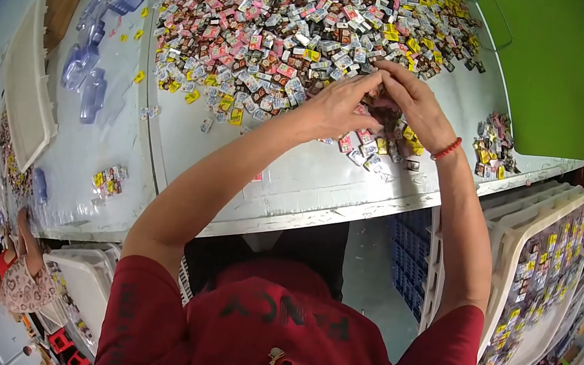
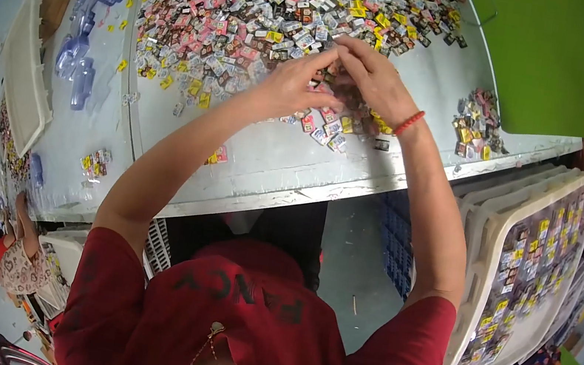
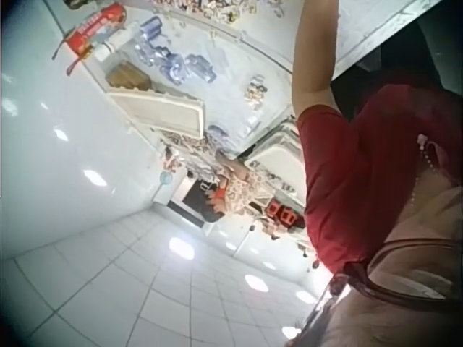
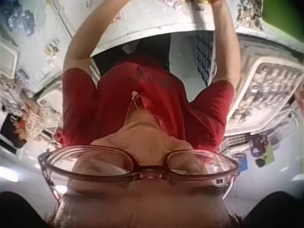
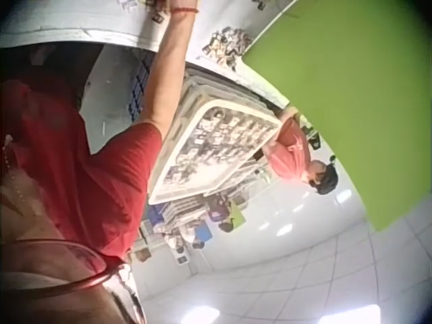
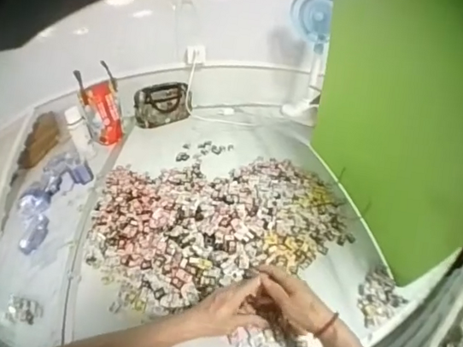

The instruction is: Sorting and picking small colorful packaged items from a large pile on a workbench.

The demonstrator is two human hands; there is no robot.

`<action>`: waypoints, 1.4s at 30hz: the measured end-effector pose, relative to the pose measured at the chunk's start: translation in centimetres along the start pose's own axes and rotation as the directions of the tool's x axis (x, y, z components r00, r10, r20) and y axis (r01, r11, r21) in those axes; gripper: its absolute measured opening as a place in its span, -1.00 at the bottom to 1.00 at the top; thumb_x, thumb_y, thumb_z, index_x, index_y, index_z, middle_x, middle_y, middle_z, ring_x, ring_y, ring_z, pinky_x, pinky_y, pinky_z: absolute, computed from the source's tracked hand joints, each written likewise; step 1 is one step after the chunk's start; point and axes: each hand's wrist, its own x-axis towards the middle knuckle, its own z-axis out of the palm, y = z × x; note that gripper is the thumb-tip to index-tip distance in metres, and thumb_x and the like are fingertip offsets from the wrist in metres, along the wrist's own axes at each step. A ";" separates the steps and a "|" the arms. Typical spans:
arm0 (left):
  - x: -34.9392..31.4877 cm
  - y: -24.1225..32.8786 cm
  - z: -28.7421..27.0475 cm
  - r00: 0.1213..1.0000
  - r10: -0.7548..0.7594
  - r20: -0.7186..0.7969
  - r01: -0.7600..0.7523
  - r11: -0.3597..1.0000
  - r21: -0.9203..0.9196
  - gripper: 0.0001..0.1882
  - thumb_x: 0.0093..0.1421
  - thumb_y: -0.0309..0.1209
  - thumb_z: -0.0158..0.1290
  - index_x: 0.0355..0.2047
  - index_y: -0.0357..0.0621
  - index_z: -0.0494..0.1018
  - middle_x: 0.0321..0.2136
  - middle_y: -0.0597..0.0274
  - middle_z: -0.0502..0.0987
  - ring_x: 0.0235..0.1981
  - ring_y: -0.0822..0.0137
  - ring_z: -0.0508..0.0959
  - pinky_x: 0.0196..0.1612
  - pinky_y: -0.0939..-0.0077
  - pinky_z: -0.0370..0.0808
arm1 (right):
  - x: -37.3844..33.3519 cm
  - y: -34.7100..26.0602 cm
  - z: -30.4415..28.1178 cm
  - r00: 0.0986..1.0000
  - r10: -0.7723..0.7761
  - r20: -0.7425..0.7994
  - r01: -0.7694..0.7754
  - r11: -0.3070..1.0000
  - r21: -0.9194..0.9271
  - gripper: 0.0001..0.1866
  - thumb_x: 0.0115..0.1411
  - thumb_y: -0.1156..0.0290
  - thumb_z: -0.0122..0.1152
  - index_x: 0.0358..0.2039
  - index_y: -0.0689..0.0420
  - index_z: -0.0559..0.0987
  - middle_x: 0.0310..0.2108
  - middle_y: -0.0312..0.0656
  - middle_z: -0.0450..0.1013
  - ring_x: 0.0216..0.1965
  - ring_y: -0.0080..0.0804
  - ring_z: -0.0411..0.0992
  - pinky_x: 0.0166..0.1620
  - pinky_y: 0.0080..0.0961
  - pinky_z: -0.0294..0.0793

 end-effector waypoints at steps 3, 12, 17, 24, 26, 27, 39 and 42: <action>-1.1 -0.4 0.1 0.979 0.142 -0.146 -0.148 0.989 -0.030 -0.44 0.10 -0.39 0.13 0.12 -0.16 0.27 -0.04 0.00 0.50 -0.06 -0.01 0.52 0.01 0.19 0.44 | -0.5 2.0 -2.4 0.988 -0.151 0.005 0.146 0.946 -0.290 -0.68 0.32 0.50 -0.04 0.08 0.23 0.42 -0.13 -0.21 0.48 -0.15 -0.52 0.46 -0.05 -0.60 0.44; -6.9 0.2 -1.3 0.904 0.133 -0.407 -0.052 0.977 0.205 -0.87 0.16 -0.48 0.04 -0.26 -0.19 0.46 -0.42 0.08 0.50 -0.39 0.08 0.51 -0.27 0.26 0.44 | -4.1 3.9 -1.5 0.710 -0.667 -0.226 0.154 0.460 -0.875 -0.79 0.17 0.58 0.14 -0.17 0.18 0.58 -0.31 -0.12 0.53 -0.22 -0.22 0.50 -0.18 -0.45 0.46; -9.9 -0.2 0.6 0.858 0.247 -0.450 -0.053 0.915 0.401 -0.84 0.05 -0.52 0.15 -0.31 -0.14 0.47 -0.42 0.20 0.48 -0.36 0.18 0.49 -0.28 0.33 0.45 | -6.8 3.8 2.9 0.725 -0.663 -0.188 0.256 0.512 -0.820 -0.84 0.03 0.61 0.27 -0.33 0.17 0.57 -0.45 -0.15 0.47 -0.35 -0.20 0.40 -0.20 -0.36 0.35; -8.4 0.2 2.6 0.866 0.275 -0.418 -0.048 0.877 0.478 -0.74 -0.08 -0.48 0.24 -0.32 -0.16 0.50 -0.41 0.23 0.49 -0.29 0.18 0.47 -0.22 0.31 0.42 | -4.7 2.4 5.3 0.692 -0.699 -0.181 0.201 0.427 -0.881 -0.82 0.03 0.50 0.31 -0.30 0.12 0.57 -0.38 -0.22 0.48 -0.24 -0.23 0.39 -0.12 -0.33 0.28; -7.9 -0.3 2.7 0.865 0.286 -0.412 -0.044 0.862 0.505 -0.73 -0.10 -0.46 0.26 -0.34 -0.15 0.52 -0.42 0.25 0.51 -0.29 0.19 0.47 -0.23 0.32 0.42 | -3.3 2.6 5.1 0.713 -0.681 -0.169 0.176 0.407 -0.896 -0.79 0.03 0.42 0.32 -0.28 0.10 0.58 -0.34 -0.23 0.49 -0.20 -0.22 0.38 -0.09 -0.30 0.28; -7.7 -0.5 2.7 0.876 0.275 -0.397 -0.043 0.863 0.503 -0.73 -0.11 -0.45 0.26 -0.34 -0.15 0.53 -0.41 0.25 0.51 -0.28 0.19 0.47 -0.22 0.30 0.41 | -2.7 3.0 5.0 0.724 -0.673 -0.150 0.152 0.368 -0.917 -0.77 0.02 0.40 0.33 -0.27 0.10 0.59 -0.34 -0.23 0.49 -0.20 -0.21 0.39 -0.08 -0.30 0.28; -11.0 1.5 -2.1 0.811 0.109 -0.575 0.019 0.977 0.213 -0.77 0.12 -0.50 0.13 -0.20 -0.28 0.49 -0.31 0.10 0.53 -0.30 0.12 0.52 -0.23 0.35 0.47 | 0.0 2.2 5.9 0.793 -0.609 0.006 0.189 0.236 -0.953 -0.78 -0.03 0.30 0.35 -0.35 0.07 0.59 -0.36 -0.24 0.52 -0.23 -0.23 0.42 -0.03 -0.23 0.27; -14.9 2.6 -2.6 0.803 0.073 -0.592 0.068 0.975 0.213 -0.79 0.13 -0.51 0.13 -0.20 -0.27 0.49 -0.31 0.09 0.52 -0.31 0.13 0.52 -0.25 0.35 0.47 | 0.2 2.2 5.7 0.764 -0.645 0.032 0.260 0.262 -0.929 -0.83 -0.02 0.33 0.35 -0.42 0.08 0.59 -0.45 -0.25 0.52 -0.29 -0.25 0.44 -0.05 -0.27 0.28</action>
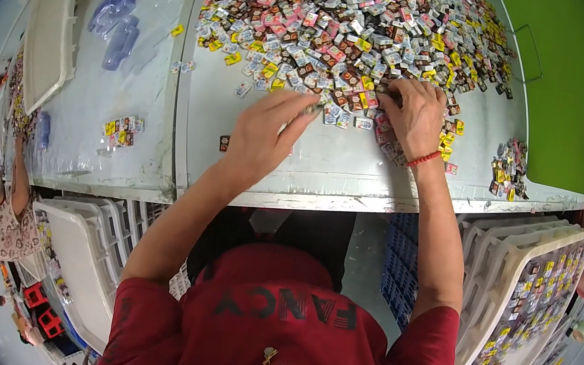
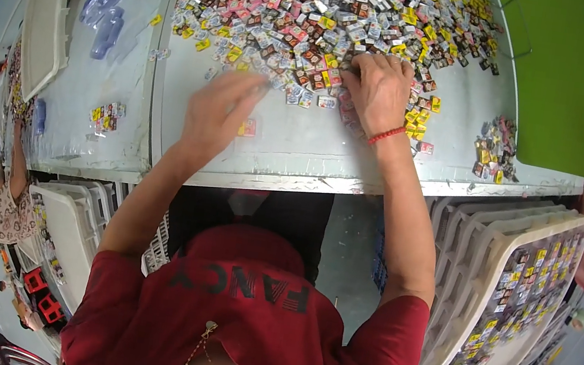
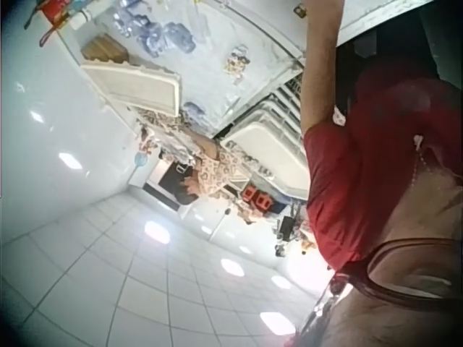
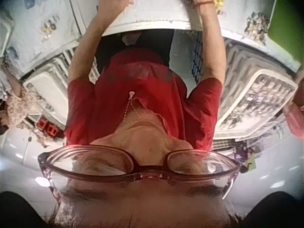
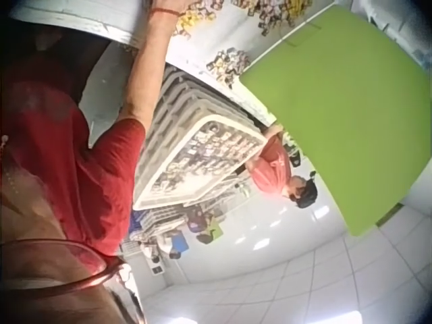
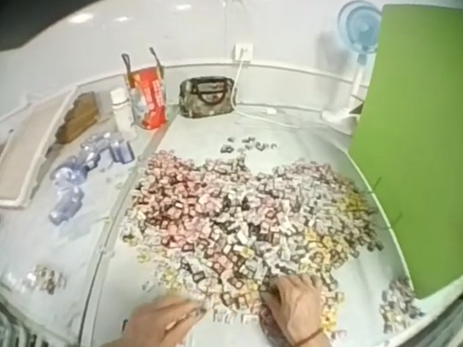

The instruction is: Sorting and picking small colorful packaged items from a large pile on a workbench.

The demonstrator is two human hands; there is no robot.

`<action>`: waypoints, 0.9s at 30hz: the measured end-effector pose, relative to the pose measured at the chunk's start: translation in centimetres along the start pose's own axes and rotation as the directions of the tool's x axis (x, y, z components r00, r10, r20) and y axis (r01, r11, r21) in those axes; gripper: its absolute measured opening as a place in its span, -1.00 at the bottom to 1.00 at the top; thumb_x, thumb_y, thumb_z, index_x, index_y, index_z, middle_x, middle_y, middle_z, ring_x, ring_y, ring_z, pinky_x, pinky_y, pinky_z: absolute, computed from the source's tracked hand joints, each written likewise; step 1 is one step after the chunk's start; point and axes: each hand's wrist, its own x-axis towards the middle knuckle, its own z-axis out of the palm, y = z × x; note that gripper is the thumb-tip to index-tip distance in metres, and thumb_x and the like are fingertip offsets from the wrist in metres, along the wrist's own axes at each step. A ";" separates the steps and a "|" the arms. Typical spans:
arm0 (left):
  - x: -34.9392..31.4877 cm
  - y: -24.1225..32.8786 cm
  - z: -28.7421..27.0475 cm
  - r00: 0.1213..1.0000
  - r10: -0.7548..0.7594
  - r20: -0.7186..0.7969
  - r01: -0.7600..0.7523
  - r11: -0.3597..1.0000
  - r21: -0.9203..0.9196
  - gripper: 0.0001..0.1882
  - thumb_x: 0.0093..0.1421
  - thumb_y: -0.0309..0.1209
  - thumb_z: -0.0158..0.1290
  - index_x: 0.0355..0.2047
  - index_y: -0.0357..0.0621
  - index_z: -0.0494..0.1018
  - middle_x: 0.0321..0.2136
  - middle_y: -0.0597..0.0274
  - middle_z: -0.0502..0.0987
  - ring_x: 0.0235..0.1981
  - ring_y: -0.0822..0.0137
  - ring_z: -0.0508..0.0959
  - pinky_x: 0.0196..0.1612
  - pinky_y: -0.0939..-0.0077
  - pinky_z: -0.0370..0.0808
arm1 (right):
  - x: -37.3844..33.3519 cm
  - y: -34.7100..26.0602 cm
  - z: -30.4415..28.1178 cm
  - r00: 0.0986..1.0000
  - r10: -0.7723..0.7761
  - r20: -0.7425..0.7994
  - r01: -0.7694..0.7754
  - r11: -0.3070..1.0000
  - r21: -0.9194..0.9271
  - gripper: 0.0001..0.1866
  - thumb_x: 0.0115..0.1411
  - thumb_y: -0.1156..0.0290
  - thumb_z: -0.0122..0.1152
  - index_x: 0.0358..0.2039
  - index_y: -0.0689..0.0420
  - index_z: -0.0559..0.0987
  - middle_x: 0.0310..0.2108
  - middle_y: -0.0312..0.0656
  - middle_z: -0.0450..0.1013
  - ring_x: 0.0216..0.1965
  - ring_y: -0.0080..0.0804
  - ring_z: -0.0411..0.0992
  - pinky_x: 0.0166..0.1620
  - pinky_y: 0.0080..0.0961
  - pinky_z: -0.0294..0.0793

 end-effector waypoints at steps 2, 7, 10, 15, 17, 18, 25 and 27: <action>-2.9 0.3 -1.4 0.999 0.040 0.030 -0.041 0.999 0.017 -0.78 0.11 -0.52 0.13 -0.20 -0.26 0.49 -0.30 0.10 0.51 -0.30 0.14 0.52 -0.25 0.35 0.48 | -0.4 -0.3 -0.3 0.998 0.022 -0.051 -0.022 1.000 -0.004 -0.87 -0.02 0.35 0.34 -0.46 0.07 0.59 -0.48 -0.27 0.52 -0.32 -0.26 0.44 -0.06 -0.30 0.28; -9.6 -0.5 -1.4 0.972 0.198 0.123 -0.221 0.951 0.218 -0.73 0.01 -0.53 0.16 -0.22 -0.23 0.49 -0.26 0.18 0.48 -0.23 0.19 0.51 -0.20 0.41 0.48 | -2.9 -3.1 -1.2 0.996 0.052 -0.070 -0.052 0.999 0.011 -0.91 0.00 0.44 0.33 -0.44 0.06 0.58 -0.43 -0.29 0.53 -0.33 -0.30 0.43 -0.06 -0.29 0.27; -11.4 -1.7 -0.8 0.958 0.220 0.181 -0.265 0.922 0.281 -0.77 0.01 -0.52 0.16 -0.26 -0.20 0.53 -0.21 0.20 0.53 -0.20 0.19 0.51 -0.16 0.35 0.47 | -4.5 -4.8 -1.6 0.990 0.072 -0.125 -0.071 0.997 0.010 -0.86 -0.01 0.43 0.34 -0.39 0.05 0.57 -0.40 -0.30 0.53 -0.30 -0.30 0.44 -0.05 -0.28 0.27; -11.5 -2.2 -0.5 0.947 0.261 0.190 -0.307 0.908 0.286 -0.68 -0.03 -0.45 0.19 -0.21 -0.18 0.51 -0.14 0.23 0.50 -0.14 0.17 0.47 -0.14 0.34 0.42 | -6.1 -6.6 0.6 0.999 0.012 -0.041 -0.018 0.987 -0.162 -0.73 0.01 0.37 0.32 -0.23 0.07 0.58 -0.19 -0.25 0.50 -0.12 -0.25 0.40 0.03 -0.19 0.25; -11.7 -2.2 -0.7 0.949 0.231 0.214 -0.288 0.913 0.290 -0.65 -0.04 -0.43 0.20 -0.19 -0.18 0.50 -0.12 0.25 0.49 -0.12 0.16 0.46 -0.13 0.32 0.40 | -6.1 -6.9 1.0 0.999 0.006 -0.045 -0.015 0.979 -0.202 -0.74 0.01 0.35 0.32 -0.24 0.07 0.58 -0.20 -0.25 0.50 -0.12 -0.26 0.39 0.02 -0.18 0.25; -11.9 -2.4 -0.9 0.942 0.253 0.220 -0.314 0.899 0.306 -0.65 -0.04 -0.41 0.20 -0.19 -0.17 0.50 -0.11 0.27 0.49 -0.09 0.15 0.45 -0.12 0.29 0.39 | -5.9 -7.4 1.3 0.999 0.000 -0.047 -0.011 0.971 -0.238 -0.74 0.02 0.33 0.31 -0.25 0.06 0.58 -0.22 -0.26 0.50 -0.13 -0.26 0.39 0.01 -0.17 0.25; -11.6 -2.8 0.1 0.938 0.321 0.132 -0.342 0.921 0.186 -0.67 -0.04 -0.38 0.24 -0.24 -0.15 0.49 -0.18 0.32 0.48 -0.07 0.12 0.43 -0.15 0.26 0.38 | -4.8 -7.9 1.4 0.997 0.081 -0.008 -0.077 0.908 -0.411 -0.79 0.05 0.28 0.27 -0.30 0.04 0.57 -0.31 -0.20 0.48 -0.18 -0.22 0.40 0.00 -0.15 0.23; -12.1 -2.9 -0.3 0.947 0.298 0.119 -0.317 0.928 0.195 -0.68 -0.05 -0.39 0.25 -0.24 -0.15 0.49 -0.19 0.32 0.49 -0.08 0.12 0.44 -0.15 0.26 0.38 | -4.8 -8.1 1.9 0.993 0.121 -0.003 -0.109 0.878 -0.467 -0.81 0.05 0.32 0.27 -0.30 0.04 0.57 -0.32 -0.20 0.48 -0.20 -0.20 0.40 -0.01 -0.17 0.24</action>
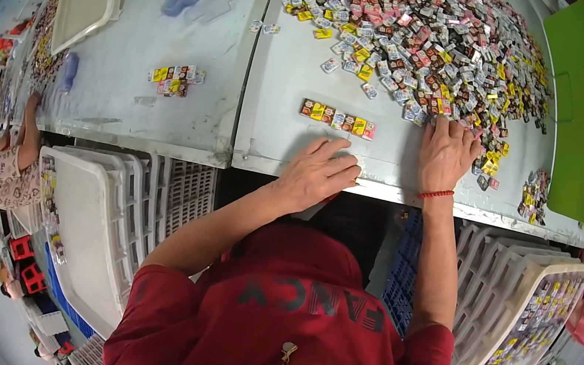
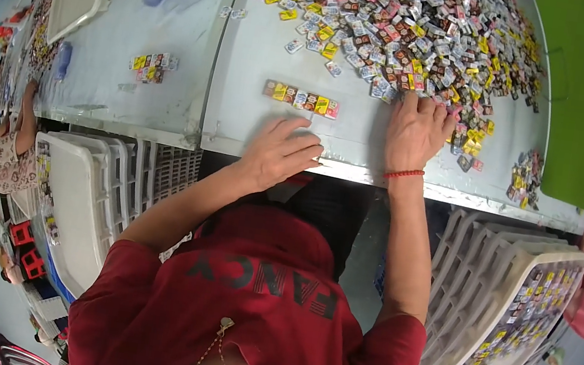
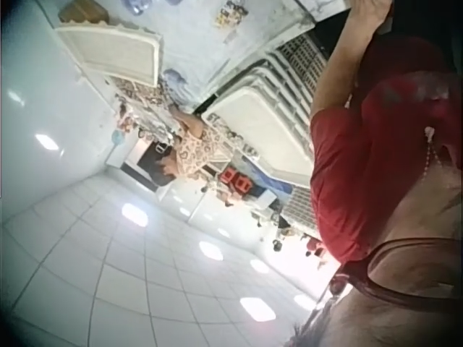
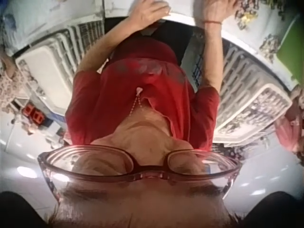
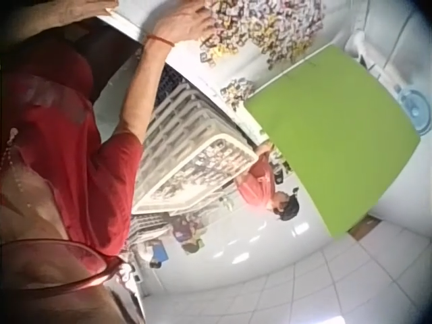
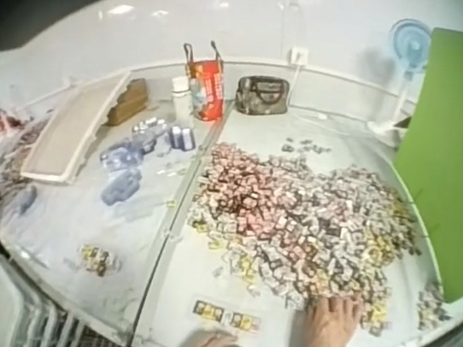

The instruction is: Sorting and picking small colorful packaged items from a large pile on a workbench.

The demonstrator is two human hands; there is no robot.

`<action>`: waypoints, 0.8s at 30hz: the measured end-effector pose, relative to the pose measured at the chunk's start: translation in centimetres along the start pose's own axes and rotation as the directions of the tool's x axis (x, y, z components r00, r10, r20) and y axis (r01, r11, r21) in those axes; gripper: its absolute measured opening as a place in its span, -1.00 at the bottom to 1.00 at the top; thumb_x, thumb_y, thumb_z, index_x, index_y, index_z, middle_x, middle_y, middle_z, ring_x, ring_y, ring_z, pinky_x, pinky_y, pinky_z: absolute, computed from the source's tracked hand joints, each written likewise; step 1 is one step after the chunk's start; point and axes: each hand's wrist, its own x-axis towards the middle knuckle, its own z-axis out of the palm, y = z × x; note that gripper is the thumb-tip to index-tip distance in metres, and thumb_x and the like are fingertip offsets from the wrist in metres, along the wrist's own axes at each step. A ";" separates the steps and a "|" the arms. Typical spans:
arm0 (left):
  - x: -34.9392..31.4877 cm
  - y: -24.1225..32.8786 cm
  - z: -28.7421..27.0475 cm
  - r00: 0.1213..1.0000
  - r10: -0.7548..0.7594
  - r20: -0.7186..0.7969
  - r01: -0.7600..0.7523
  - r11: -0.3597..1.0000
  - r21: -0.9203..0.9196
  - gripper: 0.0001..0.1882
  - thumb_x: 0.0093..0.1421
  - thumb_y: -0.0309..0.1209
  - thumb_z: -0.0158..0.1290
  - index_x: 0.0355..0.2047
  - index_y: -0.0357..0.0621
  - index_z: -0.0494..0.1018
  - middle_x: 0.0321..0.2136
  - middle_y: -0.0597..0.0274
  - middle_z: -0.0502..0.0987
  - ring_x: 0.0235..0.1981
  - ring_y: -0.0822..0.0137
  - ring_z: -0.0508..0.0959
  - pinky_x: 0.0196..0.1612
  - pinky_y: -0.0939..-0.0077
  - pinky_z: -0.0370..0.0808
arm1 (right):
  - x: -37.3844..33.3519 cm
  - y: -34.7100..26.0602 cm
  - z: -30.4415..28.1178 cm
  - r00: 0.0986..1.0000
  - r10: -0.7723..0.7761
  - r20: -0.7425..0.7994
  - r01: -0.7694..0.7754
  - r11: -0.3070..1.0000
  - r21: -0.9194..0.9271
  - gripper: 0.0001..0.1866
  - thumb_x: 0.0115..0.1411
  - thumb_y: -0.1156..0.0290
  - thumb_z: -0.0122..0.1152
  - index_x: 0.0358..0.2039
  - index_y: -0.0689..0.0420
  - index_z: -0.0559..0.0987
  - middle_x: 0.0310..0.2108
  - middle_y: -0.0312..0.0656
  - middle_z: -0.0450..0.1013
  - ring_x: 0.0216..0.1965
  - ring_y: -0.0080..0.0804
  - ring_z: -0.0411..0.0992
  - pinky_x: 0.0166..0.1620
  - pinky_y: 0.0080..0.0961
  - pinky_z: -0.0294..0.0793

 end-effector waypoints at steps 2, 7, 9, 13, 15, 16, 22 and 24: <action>-0.7 0.1 -0.3 1.000 -0.021 -0.008 0.021 1.000 -0.003 -0.68 -0.05 -0.40 0.25 -0.25 -0.15 0.50 -0.20 0.31 0.49 -0.08 0.12 0.44 -0.16 0.27 0.38 | -0.4 -0.1 -0.1 1.000 -0.026 0.004 0.025 0.998 0.062 -0.82 0.07 0.34 0.26 -0.28 0.04 0.57 -0.30 -0.20 0.49 -0.19 -0.19 0.40 0.00 -0.16 0.24; -2.0 0.4 -0.8 0.995 -0.092 -0.036 0.088 0.992 -0.085 -0.70 -0.07 -0.42 0.27 -0.28 -0.17 0.54 -0.21 0.31 0.51 -0.10 0.14 0.45 -0.16 0.29 0.39 | -1.9 -0.1 -0.3 0.999 -0.037 -0.029 0.042 0.979 0.201 -0.80 0.10 0.39 0.23 -0.22 0.02 0.58 -0.24 -0.24 0.51 -0.14 -0.19 0.41 0.04 -0.16 0.24; -2.3 0.4 -0.9 0.993 -0.111 -0.049 0.106 0.990 -0.092 -0.73 -0.06 -0.41 0.26 -0.31 -0.14 0.53 -0.23 0.34 0.51 -0.10 0.16 0.45 -0.13 0.30 0.38 | -2.0 -0.1 -0.1 0.999 0.002 -0.044 0.008 0.975 0.224 -0.76 0.10 0.41 0.24 -0.17 -0.01 0.59 -0.20 -0.25 0.51 -0.11 -0.20 0.42 0.06 -0.16 0.23; -2.9 -1.7 -3.3 0.975 -0.155 -0.157 0.161 0.987 0.023 -0.76 -0.07 -0.39 0.26 -0.36 -0.10 0.52 -0.28 0.34 0.54 -0.15 0.19 0.47 -0.11 0.34 0.39 | -2.7 -1.2 -1.9 0.999 -0.008 -0.051 0.027 0.922 0.387 -0.80 0.06 0.45 0.28 -0.25 0.00 0.57 -0.23 -0.29 0.52 -0.15 -0.30 0.44 0.06 -0.24 0.23; -3.2 -3.3 -4.1 0.961 -0.189 -0.200 0.199 0.979 0.032 -0.75 -0.10 -0.39 0.28 -0.37 -0.12 0.52 -0.31 0.32 0.57 -0.17 0.20 0.48 -0.11 0.36 0.42 | -3.2 -2.9 -4.2 0.997 -0.075 -0.020 0.074 0.830 0.553 -0.74 -0.04 0.52 0.37 -0.31 0.01 0.55 -0.26 -0.35 0.53 -0.18 -0.38 0.45 0.04 -0.33 0.23; -3.0 -3.9 -4.4 0.955 -0.214 -0.205 0.221 0.975 0.008 -0.74 -0.11 -0.40 0.29 -0.37 -0.12 0.53 -0.31 0.33 0.57 -0.17 0.20 0.48 -0.12 0.36 0.42 | -3.5 -4.0 -4.6 0.992 -0.123 -0.035 0.120 0.803 0.583 -0.73 -0.05 0.52 0.38 -0.31 0.02 0.55 -0.26 -0.34 0.53 -0.17 -0.37 0.44 0.04 -0.33 0.23; -1.2 -5.9 -3.1 0.976 -0.137 -0.169 0.133 0.990 -0.036 -0.71 -0.13 -0.38 0.30 -0.36 -0.12 0.54 -0.29 0.34 0.57 -0.14 0.21 0.48 -0.12 0.36 0.43 | -3.5 -8.4 -3.6 0.967 -0.240 -0.081 0.233 0.716 0.658 -0.69 -0.11 0.50 0.39 -0.28 0.05 0.56 -0.22 -0.29 0.53 -0.17 -0.35 0.44 0.02 -0.32 0.24; -1.4 -6.0 -2.5 0.985 -0.109 -0.136 0.107 0.994 -0.020 -0.72 -0.13 -0.37 0.30 -0.37 -0.13 0.54 -0.28 0.34 0.57 -0.12 0.21 0.48 -0.11 0.36 0.43 | -3.3 -8.9 -2.9 0.964 -0.246 -0.101 0.251 0.710 0.658 -0.70 -0.11 0.48 0.39 -0.30 0.06 0.57 -0.23 -0.30 0.54 -0.20 -0.37 0.44 0.01 -0.32 0.25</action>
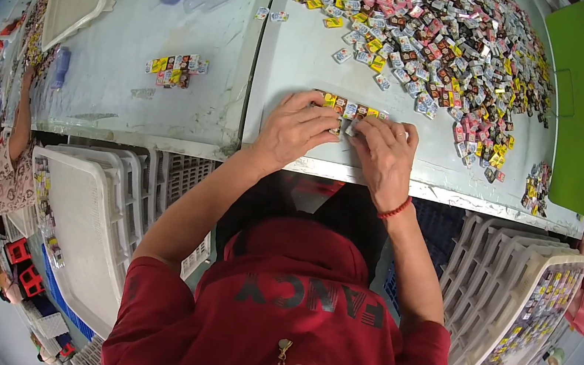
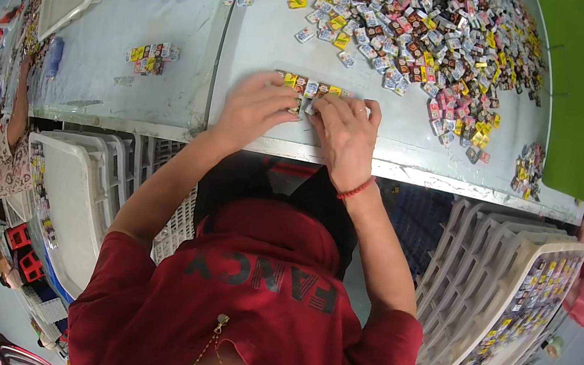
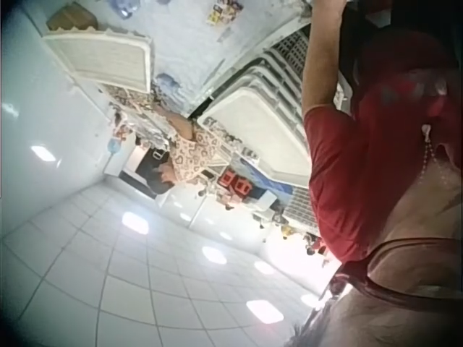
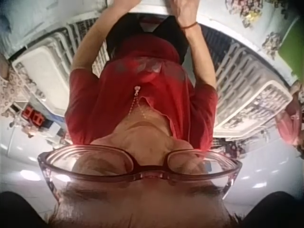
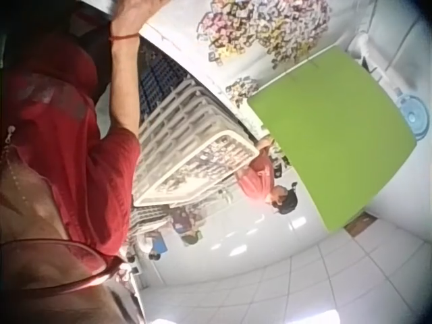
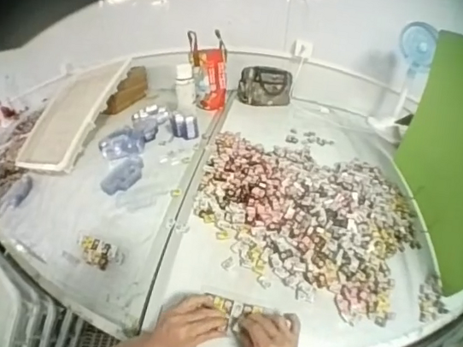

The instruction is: Sorting and picking small colorful packaged items from a large pile on a workbench.

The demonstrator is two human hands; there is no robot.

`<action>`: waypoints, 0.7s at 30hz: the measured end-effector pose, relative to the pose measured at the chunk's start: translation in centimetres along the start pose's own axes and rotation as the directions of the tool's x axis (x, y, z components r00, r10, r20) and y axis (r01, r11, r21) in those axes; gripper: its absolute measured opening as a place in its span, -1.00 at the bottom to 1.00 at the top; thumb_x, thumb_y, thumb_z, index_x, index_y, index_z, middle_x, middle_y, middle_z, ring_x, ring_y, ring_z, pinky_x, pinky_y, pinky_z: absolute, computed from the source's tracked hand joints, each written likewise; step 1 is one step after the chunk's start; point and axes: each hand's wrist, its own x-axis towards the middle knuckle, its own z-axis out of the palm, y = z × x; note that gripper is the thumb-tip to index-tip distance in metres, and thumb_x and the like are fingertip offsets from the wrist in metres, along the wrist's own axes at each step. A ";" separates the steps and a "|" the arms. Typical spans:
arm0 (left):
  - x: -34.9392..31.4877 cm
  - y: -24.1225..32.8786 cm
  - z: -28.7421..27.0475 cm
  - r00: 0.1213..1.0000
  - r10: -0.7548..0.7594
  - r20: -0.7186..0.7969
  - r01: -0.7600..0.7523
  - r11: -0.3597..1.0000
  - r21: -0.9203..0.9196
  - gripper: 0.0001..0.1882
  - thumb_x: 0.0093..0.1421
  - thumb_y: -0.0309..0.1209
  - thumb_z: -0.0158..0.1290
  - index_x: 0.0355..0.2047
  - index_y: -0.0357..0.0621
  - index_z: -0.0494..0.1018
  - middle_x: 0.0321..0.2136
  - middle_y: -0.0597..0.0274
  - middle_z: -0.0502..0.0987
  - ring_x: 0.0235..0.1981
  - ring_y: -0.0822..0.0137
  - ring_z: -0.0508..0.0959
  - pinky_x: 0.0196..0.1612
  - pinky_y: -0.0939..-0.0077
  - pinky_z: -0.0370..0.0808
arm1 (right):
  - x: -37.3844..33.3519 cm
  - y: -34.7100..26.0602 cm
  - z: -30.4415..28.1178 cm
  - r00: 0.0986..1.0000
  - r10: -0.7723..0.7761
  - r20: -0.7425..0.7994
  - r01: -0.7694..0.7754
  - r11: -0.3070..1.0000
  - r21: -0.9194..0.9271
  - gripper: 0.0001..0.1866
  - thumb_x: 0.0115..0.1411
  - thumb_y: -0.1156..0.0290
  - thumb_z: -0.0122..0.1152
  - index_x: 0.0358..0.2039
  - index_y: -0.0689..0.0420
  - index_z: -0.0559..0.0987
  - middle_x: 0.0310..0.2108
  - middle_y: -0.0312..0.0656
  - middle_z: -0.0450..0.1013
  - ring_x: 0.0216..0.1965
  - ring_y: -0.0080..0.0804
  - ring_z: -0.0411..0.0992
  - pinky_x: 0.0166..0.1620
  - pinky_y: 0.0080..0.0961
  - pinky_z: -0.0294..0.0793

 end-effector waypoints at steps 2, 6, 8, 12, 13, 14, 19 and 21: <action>0.0 -0.3 0.3 1.000 -0.008 0.000 0.008 1.000 -0.022 -0.73 -0.13 -0.38 0.30 -0.37 -0.13 0.55 -0.28 0.34 0.57 -0.11 0.21 0.47 -0.11 0.36 0.44 | 0.1 0.2 0.0 1.000 -0.005 0.010 0.005 1.000 -0.010 -0.72 -0.10 0.47 0.38 -0.31 0.05 0.57 -0.23 -0.31 0.55 -0.20 -0.37 0.44 0.02 -0.30 0.24; 0.0 -0.3 0.1 0.999 -0.028 -0.018 0.027 0.998 -0.051 -0.77 -0.12 -0.43 0.28 -0.40 -0.13 0.56 -0.27 0.32 0.57 -0.11 0.19 0.48 -0.09 0.36 0.45 | 0.0 0.4 -0.5 0.996 -0.025 0.084 0.023 1.000 0.020 -0.76 -0.08 0.43 0.38 -0.33 0.02 0.60 -0.23 -0.37 0.56 -0.19 -0.40 0.44 0.08 -0.24 0.20; 0.0 -0.6 0.1 0.999 -0.038 -0.021 0.037 0.997 -0.062 -0.78 -0.11 -0.44 0.28 -0.39 -0.15 0.57 -0.27 0.30 0.57 -0.12 0.19 0.48 -0.09 0.37 0.46 | 0.2 0.7 -0.5 0.995 -0.031 0.091 0.029 0.999 0.029 -0.77 -0.07 0.42 0.38 -0.33 0.01 0.61 -0.23 -0.38 0.56 -0.18 -0.41 0.45 0.11 -0.23 0.18; 0.2 -0.1 0.1 0.988 -0.156 -0.009 0.153 0.976 -0.156 -0.79 -0.10 -0.49 0.27 -0.38 -0.20 0.57 -0.30 0.25 0.56 -0.16 0.18 0.51 -0.14 0.40 0.49 | 0.5 0.8 -0.1 0.994 -0.032 0.106 0.028 0.999 0.034 -0.78 -0.07 0.39 0.39 -0.34 -0.01 0.62 -0.23 -0.42 0.56 -0.18 -0.42 0.45 0.15 -0.21 0.14; 0.3 -0.2 0.0 0.988 -0.153 -0.009 0.150 0.976 -0.157 -0.79 -0.10 -0.49 0.27 -0.38 -0.20 0.57 -0.30 0.25 0.56 -0.16 0.18 0.51 -0.14 0.40 0.49 | 0.7 0.7 0.1 0.994 -0.031 0.104 0.028 0.999 0.032 -0.78 -0.07 0.39 0.39 -0.34 -0.01 0.62 -0.23 -0.42 0.56 -0.18 -0.42 0.45 0.15 -0.21 0.14; 0.4 -0.3 -0.1 0.990 -0.139 -0.012 0.136 0.977 -0.162 -0.79 -0.09 -0.50 0.26 -0.38 -0.20 0.58 -0.32 0.25 0.56 -0.18 0.19 0.52 -0.15 0.41 0.50 | 0.8 0.7 0.3 0.995 -0.034 0.097 0.031 0.999 0.039 -0.78 -0.07 0.39 0.38 -0.34 -0.01 0.62 -0.23 -0.42 0.56 -0.18 -0.42 0.44 0.15 -0.21 0.14; 0.5 -0.2 -0.7 0.995 -0.089 -0.033 0.086 0.992 -0.098 -0.83 -0.09 -0.52 0.25 -0.41 -0.22 0.57 -0.37 0.24 0.56 -0.22 0.21 0.53 -0.17 0.42 0.50 | 0.6 0.3 0.6 0.995 -0.052 0.086 0.052 0.999 0.001 -0.79 -0.06 0.39 0.37 -0.34 -0.02 0.62 -0.22 -0.45 0.54 -0.17 -0.43 0.43 0.16 -0.19 0.14; 0.4 -0.2 -0.5 0.997 -0.061 -0.042 0.058 0.996 -0.074 -0.86 -0.09 -0.53 0.25 -0.46 -0.23 0.57 -0.38 0.25 0.56 -0.23 0.22 0.53 -0.18 0.42 0.51 | 0.2 0.5 0.9 0.996 -0.083 0.023 0.084 0.995 -0.049 -0.80 -0.05 0.39 0.36 -0.35 -0.02 0.62 -0.21 -0.46 0.53 -0.16 -0.43 0.42 0.17 -0.15 0.14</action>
